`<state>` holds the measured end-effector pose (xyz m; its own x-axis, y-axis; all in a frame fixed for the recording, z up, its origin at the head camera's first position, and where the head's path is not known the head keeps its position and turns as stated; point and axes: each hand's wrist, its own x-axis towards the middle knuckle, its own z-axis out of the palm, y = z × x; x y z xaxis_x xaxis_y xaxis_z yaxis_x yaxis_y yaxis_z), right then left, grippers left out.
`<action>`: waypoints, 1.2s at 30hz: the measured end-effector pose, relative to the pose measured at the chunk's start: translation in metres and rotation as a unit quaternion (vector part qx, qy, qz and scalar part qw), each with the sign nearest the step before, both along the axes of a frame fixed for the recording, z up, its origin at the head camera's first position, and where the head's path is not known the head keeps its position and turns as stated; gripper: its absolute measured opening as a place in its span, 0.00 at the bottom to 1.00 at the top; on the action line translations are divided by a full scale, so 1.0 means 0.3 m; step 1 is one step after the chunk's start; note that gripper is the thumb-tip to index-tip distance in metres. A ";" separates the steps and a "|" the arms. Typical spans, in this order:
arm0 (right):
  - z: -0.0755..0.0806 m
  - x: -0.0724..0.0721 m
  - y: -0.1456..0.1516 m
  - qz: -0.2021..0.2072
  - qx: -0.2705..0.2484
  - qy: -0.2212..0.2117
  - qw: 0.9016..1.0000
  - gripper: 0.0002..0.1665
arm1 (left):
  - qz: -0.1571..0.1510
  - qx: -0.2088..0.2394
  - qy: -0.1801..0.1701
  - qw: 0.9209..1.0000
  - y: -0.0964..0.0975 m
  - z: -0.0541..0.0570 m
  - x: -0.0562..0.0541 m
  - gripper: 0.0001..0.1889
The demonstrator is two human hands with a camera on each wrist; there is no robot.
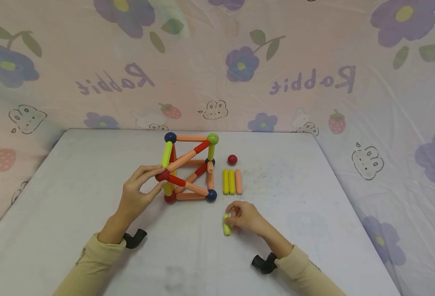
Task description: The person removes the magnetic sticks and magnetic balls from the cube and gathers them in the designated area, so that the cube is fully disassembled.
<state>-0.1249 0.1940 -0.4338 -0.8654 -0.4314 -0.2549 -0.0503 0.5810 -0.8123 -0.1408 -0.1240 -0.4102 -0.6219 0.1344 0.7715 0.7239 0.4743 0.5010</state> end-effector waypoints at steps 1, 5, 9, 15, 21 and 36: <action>0.008 -0.008 -0.001 -0.006 0.003 0.001 1.000 0.18 | 0.000 0.000 -0.003 1.000 0.000 0.000 0.000 0.21; 0.043 -0.061 -0.013 -0.033 -0.009 -0.010 0.999 0.19 | -0.001 0.002 -0.017 1.000 0.001 0.000 0.002 0.21; 0.075 -0.130 -0.039 -0.060 -0.047 -0.035 0.996 0.21 | -0.002 0.003 -0.020 1.000 0.001 0.001 0.001 0.21; 0.098 -0.235 -0.104 -0.122 -0.072 -0.059 0.988 0.24 | 0.000 0.002 -0.005 1.000 0.001 0.005 0.001 0.21; 0.102 -0.322 -0.167 -0.195 -0.081 -0.087 0.974 0.27 | -0.003 0.001 -0.013 1.000 0.002 0.003 0.003 0.21; 0.095 -0.419 -0.218 -0.167 -0.071 -0.154 0.971 0.32 | -0.004 0.002 -0.024 1.000 0.001 0.001 0.003 0.20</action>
